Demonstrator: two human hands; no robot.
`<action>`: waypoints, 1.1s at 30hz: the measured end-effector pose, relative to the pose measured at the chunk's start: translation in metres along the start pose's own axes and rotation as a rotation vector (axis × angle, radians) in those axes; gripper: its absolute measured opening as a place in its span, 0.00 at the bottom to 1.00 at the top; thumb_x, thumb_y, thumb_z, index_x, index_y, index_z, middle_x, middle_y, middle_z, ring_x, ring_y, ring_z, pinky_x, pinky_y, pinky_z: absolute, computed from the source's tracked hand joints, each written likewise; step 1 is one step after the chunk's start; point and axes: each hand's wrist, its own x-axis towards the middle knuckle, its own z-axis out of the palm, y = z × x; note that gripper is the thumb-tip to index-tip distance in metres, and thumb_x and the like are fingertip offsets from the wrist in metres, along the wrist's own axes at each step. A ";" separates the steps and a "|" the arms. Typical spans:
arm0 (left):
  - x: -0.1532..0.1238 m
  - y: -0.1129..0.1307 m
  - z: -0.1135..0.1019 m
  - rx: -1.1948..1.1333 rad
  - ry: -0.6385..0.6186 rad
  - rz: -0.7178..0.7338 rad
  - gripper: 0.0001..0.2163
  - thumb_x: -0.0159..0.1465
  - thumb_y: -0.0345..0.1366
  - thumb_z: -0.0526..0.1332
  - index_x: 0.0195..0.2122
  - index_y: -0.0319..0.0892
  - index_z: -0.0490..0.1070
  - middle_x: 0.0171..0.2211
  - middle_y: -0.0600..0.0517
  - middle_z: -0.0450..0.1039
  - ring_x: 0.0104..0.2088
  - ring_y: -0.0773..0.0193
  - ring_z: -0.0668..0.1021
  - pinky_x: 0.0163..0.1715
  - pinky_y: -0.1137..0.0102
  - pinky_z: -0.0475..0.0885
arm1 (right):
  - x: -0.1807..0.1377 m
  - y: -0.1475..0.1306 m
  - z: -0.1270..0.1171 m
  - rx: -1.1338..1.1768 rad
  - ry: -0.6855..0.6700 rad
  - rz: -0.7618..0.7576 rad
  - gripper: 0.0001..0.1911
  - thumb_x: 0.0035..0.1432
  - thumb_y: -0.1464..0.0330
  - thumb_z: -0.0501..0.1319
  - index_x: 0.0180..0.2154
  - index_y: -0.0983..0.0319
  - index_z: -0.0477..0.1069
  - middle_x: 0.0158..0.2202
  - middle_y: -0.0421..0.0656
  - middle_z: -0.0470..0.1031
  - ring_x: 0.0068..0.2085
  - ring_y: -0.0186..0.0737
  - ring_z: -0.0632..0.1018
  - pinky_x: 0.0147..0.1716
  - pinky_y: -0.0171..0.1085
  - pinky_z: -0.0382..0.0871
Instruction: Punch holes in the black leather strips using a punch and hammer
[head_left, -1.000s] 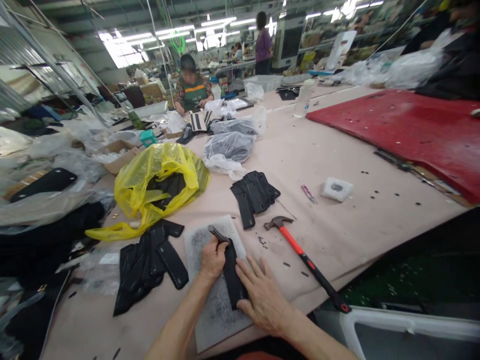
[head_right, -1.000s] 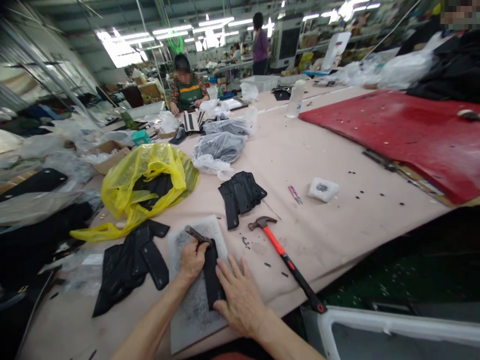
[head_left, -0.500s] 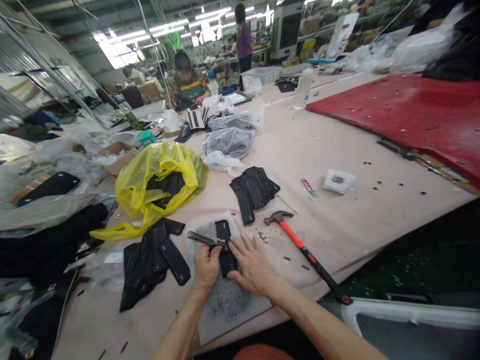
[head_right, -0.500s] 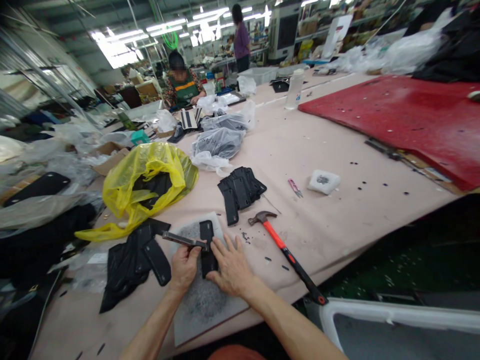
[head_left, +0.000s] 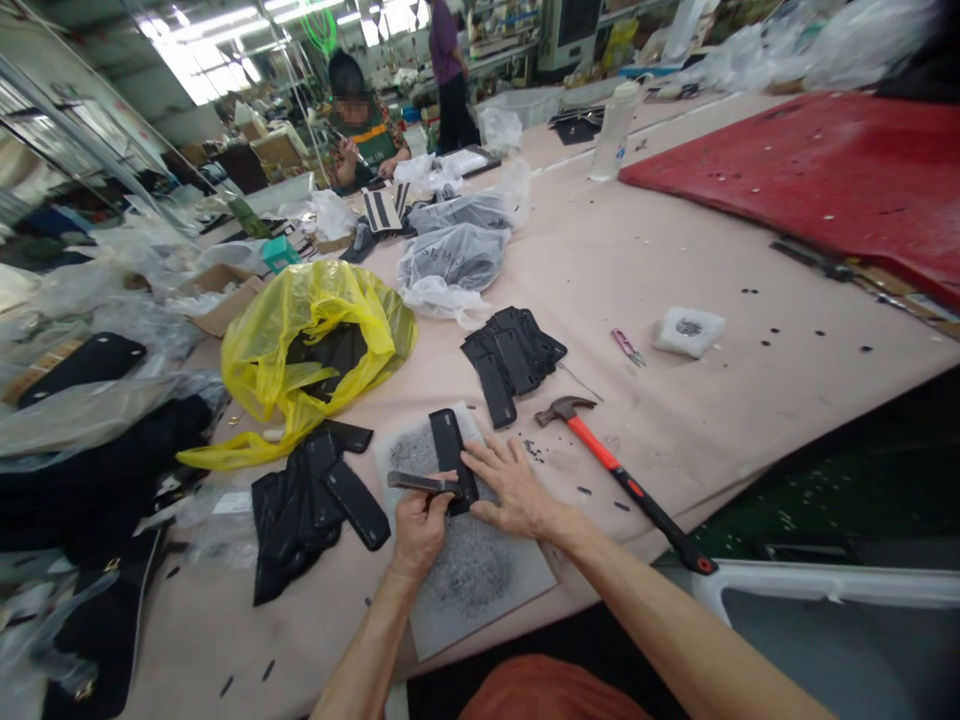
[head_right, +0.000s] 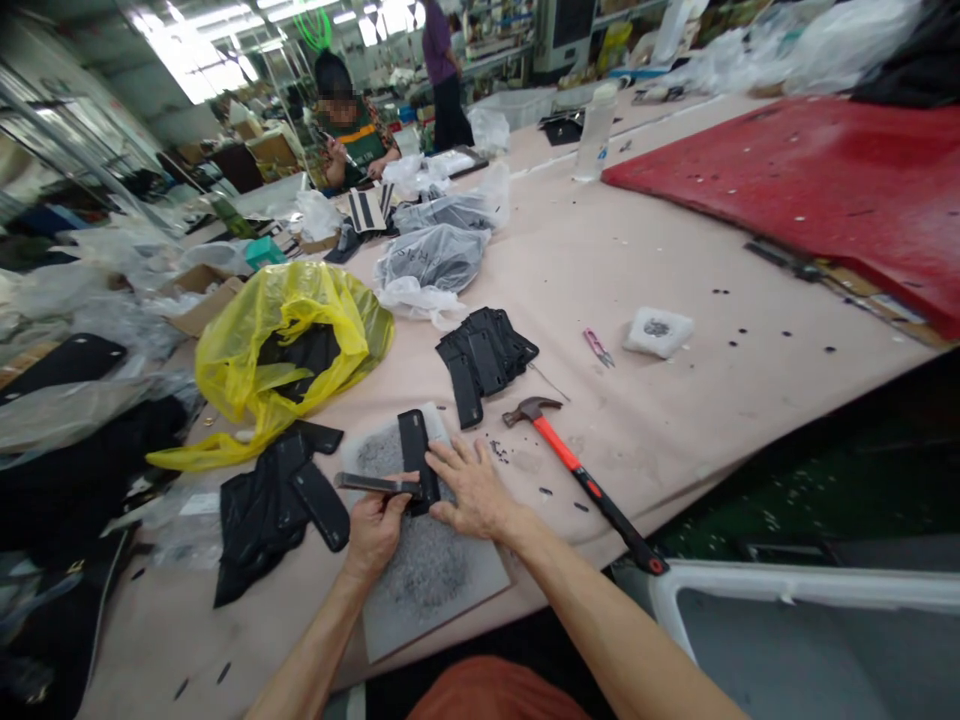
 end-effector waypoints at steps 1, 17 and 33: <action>0.000 0.000 0.000 0.008 -0.003 0.005 0.10 0.63 0.36 0.59 0.41 0.42 0.78 0.41 0.48 0.82 0.44 0.56 0.82 0.47 0.61 0.78 | 0.000 0.000 0.001 0.001 0.007 -0.002 0.42 0.57 0.54 0.59 0.68 0.57 0.48 0.72 0.47 0.45 0.70 0.58 0.45 0.63 0.66 0.33; 0.001 -0.003 0.002 0.091 -0.024 0.064 0.09 0.64 0.36 0.59 0.42 0.43 0.78 0.43 0.49 0.81 0.44 0.57 0.82 0.48 0.61 0.78 | 0.000 -0.004 0.000 -0.009 0.079 0.010 0.41 0.57 0.53 0.59 0.67 0.58 0.52 0.71 0.47 0.48 0.69 0.58 0.49 0.63 0.64 0.33; 0.001 -0.009 0.017 0.358 0.021 0.326 0.09 0.64 0.31 0.56 0.41 0.40 0.75 0.40 0.47 0.82 0.42 0.57 0.83 0.44 0.62 0.79 | 0.000 -0.005 -0.001 -0.008 0.106 -0.014 0.41 0.57 0.52 0.60 0.67 0.58 0.53 0.70 0.47 0.51 0.68 0.59 0.50 0.63 0.65 0.37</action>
